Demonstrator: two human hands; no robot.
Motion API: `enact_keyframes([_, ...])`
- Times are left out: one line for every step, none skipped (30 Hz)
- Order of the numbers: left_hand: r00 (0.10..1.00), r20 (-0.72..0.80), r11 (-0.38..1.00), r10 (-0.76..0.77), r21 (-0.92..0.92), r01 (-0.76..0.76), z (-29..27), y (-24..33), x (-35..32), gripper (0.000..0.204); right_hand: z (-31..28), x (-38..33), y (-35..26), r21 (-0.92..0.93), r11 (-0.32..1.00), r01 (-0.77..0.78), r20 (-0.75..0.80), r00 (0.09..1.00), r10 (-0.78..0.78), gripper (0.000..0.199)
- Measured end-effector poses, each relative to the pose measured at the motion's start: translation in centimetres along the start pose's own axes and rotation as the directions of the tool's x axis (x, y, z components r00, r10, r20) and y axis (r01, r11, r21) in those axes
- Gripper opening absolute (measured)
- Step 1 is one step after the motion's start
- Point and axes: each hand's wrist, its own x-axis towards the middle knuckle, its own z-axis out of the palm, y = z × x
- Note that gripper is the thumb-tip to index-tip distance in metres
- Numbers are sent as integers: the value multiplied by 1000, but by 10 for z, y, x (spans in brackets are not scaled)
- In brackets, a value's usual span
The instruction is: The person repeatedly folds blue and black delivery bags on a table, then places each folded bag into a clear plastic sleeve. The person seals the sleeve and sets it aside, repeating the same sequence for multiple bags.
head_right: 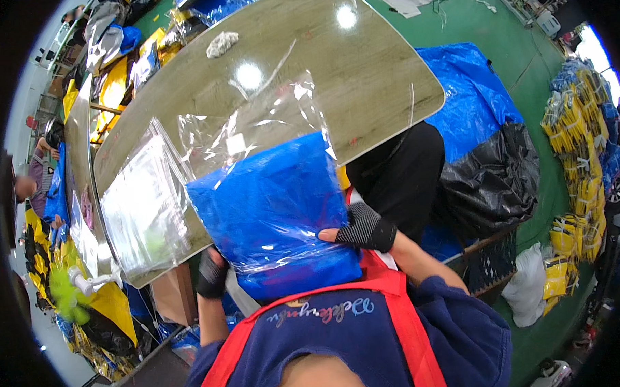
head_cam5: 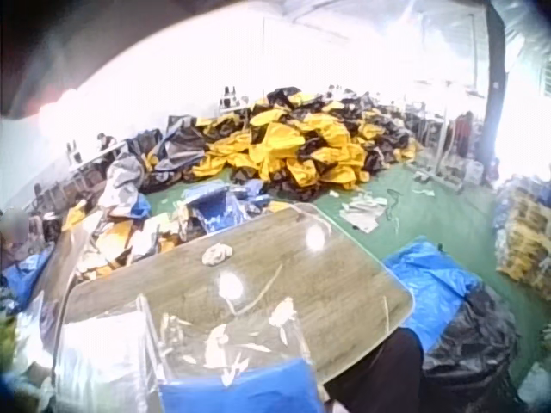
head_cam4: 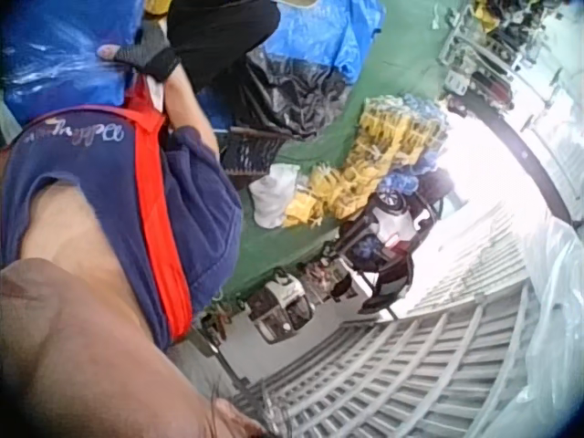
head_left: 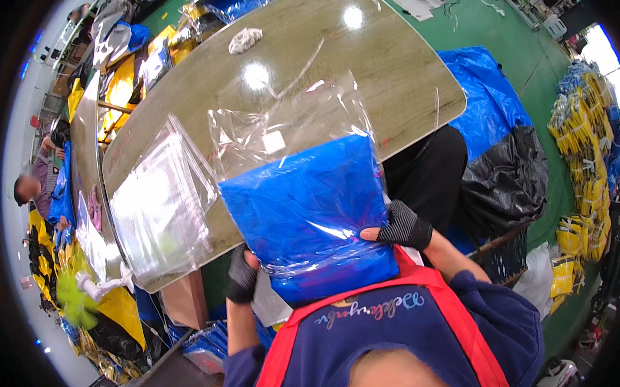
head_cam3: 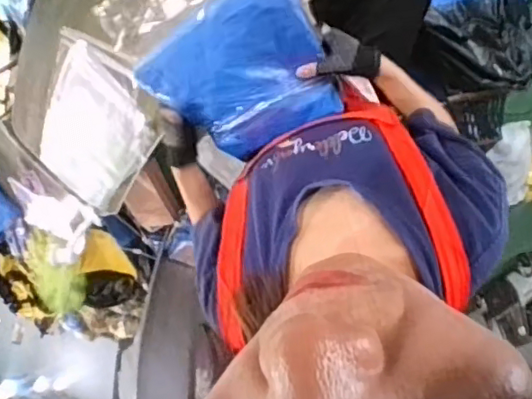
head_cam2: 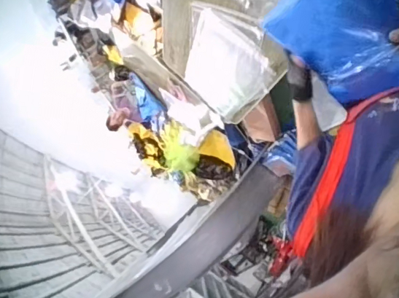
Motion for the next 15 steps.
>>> enact_keyframes([1000, 0, 995, 8, -101, -8, 1, 18, 15, 72, -6, 3, -3, -80, 996, 25, 79, 997, -19, 61])
enact_keyframes([995, 2, 907, 102, -410, -92, 6, 37, 22, 65, -12, 11, -8, 73, 990, 124, 240, 961, -138, 52])
enact_keyframes([996, -20, 950, 83, -302, -85, 13, 56, 34, 64, -29, 36, 18, 43, 993, 109, 238, 964, -116, 48])
enact_keyframes([996, -56, 978, 67, -194, -77, 21, 68, 44, 63, -33, 43, 10, 132, 987, 88, 173, 979, -110, 46])
enact_keyframes([994, -96, 994, 58, -88, -67, 30, 74, 49, 62, -36, 48, 2, 223, 972, 80, 107, 989, -106, 46])
enact_keyframes([995, -85, 993, 59, -99, -68, 32, 55, 51, 63, -29, 37, -43, 422, 902, 87, -29, 996, -83, 47])
enact_keyframes([995, -103, 999, 15, -51, -20, 31, 41, 49, 63, -27, 40, -25, 312, 947, 76, -73, 996, -55, 56])
enact_keyframes([992, -122, 1000, -29, 1, 30, 27, 24, 44, 64, -26, 44, 15, 57, 998, 12, 39, 999, -14, 67])
enact_keyframes([990, -132, 998, -52, -25, 49, 22, -1, 32, 67, -4, 26, 19, 89, 986, 143, -23, 990, -141, 74])
enact_keyframes([988, -141, 997, -69, -56, 62, 19, -25, 17, 70, -3, 9, 24, -45, 978, -205, 126, 970, 209, 78])
enact_keyframes([986, -134, 993, -98, -71, 89, 20, -40, 5, 73, 6, -6, 68, 11, 978, -208, 77, 975, 207, 82])
enact_keyframes([982, -135, 989, -132, -91, 120, 22, -54, -10, 76, 13, -22, 81, 230, 958, -170, 110, 983, 148, 85])
enact_keyframes([985, -66, 967, -160, -210, 143, 27, -61, -24, 84, 14, -39, 64, 306, 927, -217, 155, 972, 176, 90])
enact_keyframes([984, 7, 930, -180, -323, 173, 30, -66, -39, 94, 20, -46, 70, 287, 953, -95, 100, 993, 69, 96])
enact_keyframes([962, 274, 980, -6, -191, 61, 11, -85, -46, 100, 19, -56, 73, 300, 946, -124, 145, 986, 83, 99])
